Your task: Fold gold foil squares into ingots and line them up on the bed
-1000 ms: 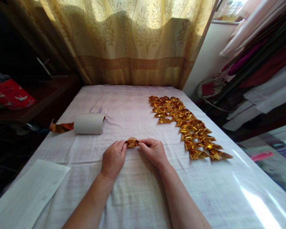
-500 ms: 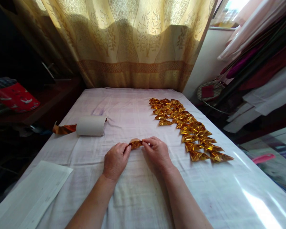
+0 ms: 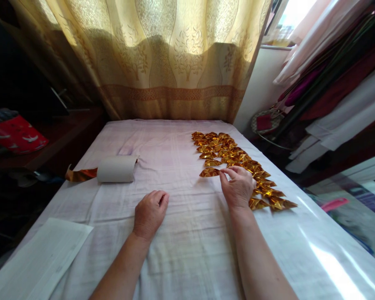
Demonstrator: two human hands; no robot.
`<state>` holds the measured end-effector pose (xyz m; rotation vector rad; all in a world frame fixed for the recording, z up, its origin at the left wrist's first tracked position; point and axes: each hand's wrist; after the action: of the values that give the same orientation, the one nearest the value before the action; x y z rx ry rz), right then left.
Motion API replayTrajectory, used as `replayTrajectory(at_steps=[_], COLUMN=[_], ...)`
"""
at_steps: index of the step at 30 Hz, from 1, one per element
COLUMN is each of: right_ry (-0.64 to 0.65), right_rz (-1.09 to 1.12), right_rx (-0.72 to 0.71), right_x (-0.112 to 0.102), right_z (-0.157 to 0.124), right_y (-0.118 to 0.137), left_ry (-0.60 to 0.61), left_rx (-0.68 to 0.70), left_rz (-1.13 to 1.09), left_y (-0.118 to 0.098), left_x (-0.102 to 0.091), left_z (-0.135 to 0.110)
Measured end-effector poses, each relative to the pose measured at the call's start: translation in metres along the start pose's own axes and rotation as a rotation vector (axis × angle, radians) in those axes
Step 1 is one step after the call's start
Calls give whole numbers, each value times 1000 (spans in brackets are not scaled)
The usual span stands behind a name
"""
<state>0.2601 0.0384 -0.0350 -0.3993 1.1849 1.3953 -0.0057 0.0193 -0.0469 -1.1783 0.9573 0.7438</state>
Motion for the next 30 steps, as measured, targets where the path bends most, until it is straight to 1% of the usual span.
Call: replayTrajectory(at_steps=[3, 5, 9, 13, 16, 19, 22, 24, 27, 30], right_ry=[-55, -68, -32, 9, 18, 37, 117, 227, 389, 442], right_rz=[-76, -94, -112, -120, -146, -188, -224, -237, -248, -253], right_rx=[27, 40, 69, 95, 83, 59, 59, 51, 103, 105], right_x=[2, 4, 10, 14, 14, 10, 3, 0, 1, 7], right_z=[14, 21, 30, 33, 34, 32, 26, 20, 12, 10], right_y=[-13, -18, -21, -22, -21, -16, -5, 4, 15, 20], left_ry=[4, 0, -8, -8, -4, 1, 2, 1, 0, -13], left_rx=[-5, -5, -3, -3, -4, -4, -7, -9, -11, -11], left_rz=[9, 10, 8, 4, -4, -12, -18, -23, -30, -41], left_y=[1, 1, 2, 2, 3, 3, 3, 3, 3, 4], left_x=[1, 1, 1, 1, 2, 1, 2, 2, 2, 2], left_z=[0, 0, 0, 1, 1, 1, 1, 1, 1, 1])
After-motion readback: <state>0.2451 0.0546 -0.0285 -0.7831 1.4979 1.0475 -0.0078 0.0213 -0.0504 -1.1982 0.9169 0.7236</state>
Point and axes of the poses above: each hand's wrist, its own z-axis towards the middle knuckle, its own x-axis out of the palm, y = z × x, and after that the axes turned 10 degrees about y, right-handed
